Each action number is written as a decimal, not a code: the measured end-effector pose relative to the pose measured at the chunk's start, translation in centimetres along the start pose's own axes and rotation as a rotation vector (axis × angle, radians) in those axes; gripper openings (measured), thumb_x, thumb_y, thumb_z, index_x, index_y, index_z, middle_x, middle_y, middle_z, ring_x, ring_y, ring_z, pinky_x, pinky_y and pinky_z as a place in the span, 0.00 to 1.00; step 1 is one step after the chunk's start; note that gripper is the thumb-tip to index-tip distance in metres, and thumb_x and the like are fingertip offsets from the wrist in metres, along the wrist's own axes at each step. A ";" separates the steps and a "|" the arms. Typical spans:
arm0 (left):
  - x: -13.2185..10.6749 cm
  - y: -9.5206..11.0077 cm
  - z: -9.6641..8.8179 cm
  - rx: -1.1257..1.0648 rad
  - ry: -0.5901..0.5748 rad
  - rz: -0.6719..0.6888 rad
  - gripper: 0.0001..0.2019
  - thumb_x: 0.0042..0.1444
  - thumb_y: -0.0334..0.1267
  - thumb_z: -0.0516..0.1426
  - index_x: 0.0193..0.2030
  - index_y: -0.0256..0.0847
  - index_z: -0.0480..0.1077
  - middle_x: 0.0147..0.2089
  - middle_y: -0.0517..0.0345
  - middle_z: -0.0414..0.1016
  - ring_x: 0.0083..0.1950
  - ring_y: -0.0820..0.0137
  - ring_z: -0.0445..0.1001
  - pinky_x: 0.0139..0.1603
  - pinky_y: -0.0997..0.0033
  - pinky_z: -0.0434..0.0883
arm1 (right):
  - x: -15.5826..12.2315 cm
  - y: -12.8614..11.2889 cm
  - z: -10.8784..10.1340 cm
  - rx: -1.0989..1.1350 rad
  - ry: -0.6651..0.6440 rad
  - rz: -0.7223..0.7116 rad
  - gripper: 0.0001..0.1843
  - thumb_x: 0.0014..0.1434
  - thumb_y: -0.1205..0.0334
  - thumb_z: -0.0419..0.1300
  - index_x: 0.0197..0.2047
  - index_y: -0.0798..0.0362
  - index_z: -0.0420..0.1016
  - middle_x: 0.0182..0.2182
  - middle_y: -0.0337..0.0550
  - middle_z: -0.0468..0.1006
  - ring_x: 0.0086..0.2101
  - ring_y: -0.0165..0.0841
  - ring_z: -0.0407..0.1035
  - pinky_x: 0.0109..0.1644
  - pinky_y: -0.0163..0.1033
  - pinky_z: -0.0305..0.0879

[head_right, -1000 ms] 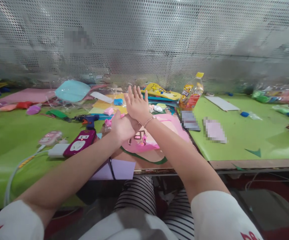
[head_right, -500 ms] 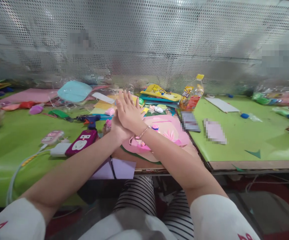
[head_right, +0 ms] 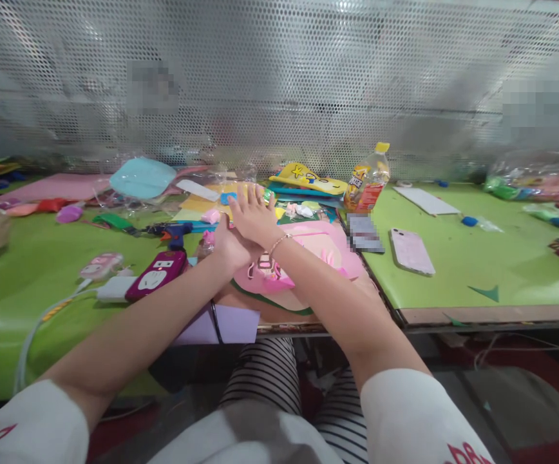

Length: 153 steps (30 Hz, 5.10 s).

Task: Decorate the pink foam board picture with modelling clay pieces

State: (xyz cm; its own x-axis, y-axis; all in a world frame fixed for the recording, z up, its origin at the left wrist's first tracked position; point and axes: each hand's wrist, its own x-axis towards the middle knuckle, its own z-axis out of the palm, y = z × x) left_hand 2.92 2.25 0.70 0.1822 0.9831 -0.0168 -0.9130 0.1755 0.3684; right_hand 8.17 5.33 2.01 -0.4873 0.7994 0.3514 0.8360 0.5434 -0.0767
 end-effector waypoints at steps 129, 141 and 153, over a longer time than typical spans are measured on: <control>1.9 5.8 -0.8 2.124 0.024 0.050 0.23 0.57 0.54 0.44 0.30 0.39 0.70 0.32 0.48 0.76 0.34 0.63 0.73 0.37 0.67 0.65 | -3.5 5.3 2.7 0.804 0.097 -0.037 0.11 0.53 0.75 0.53 0.33 0.56 0.75 0.35 0.44 0.80 0.36 0.31 0.73 0.40 0.36 0.67; 1.4 6.1 -0.3 2.422 -0.082 -0.053 0.13 0.47 0.35 0.51 0.33 0.35 0.75 0.30 0.52 0.75 0.30 0.70 0.70 0.30 0.71 0.60 | -3.7 5.0 2.4 0.811 0.038 0.026 0.10 0.54 0.74 0.54 0.35 0.57 0.76 0.35 0.45 0.79 0.36 0.32 0.72 0.41 0.37 0.66; 0.2 5.0 0.1 2.626 -0.312 -0.130 0.10 0.44 0.38 0.55 0.32 0.37 0.74 0.31 0.54 0.75 0.31 0.69 0.70 0.28 0.72 0.59 | -3.9 5.5 2.6 0.784 0.034 0.051 0.10 0.53 0.74 0.53 0.33 0.57 0.76 0.32 0.45 0.79 0.35 0.32 0.72 0.39 0.37 0.66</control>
State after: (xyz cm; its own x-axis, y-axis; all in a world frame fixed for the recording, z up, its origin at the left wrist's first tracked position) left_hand -1.51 3.36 2.65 0.3856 0.9122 -0.1386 0.9197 -0.3681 0.1362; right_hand 13.95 5.89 -2.23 -0.4345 0.8270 0.3567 0.4290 0.5383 -0.7254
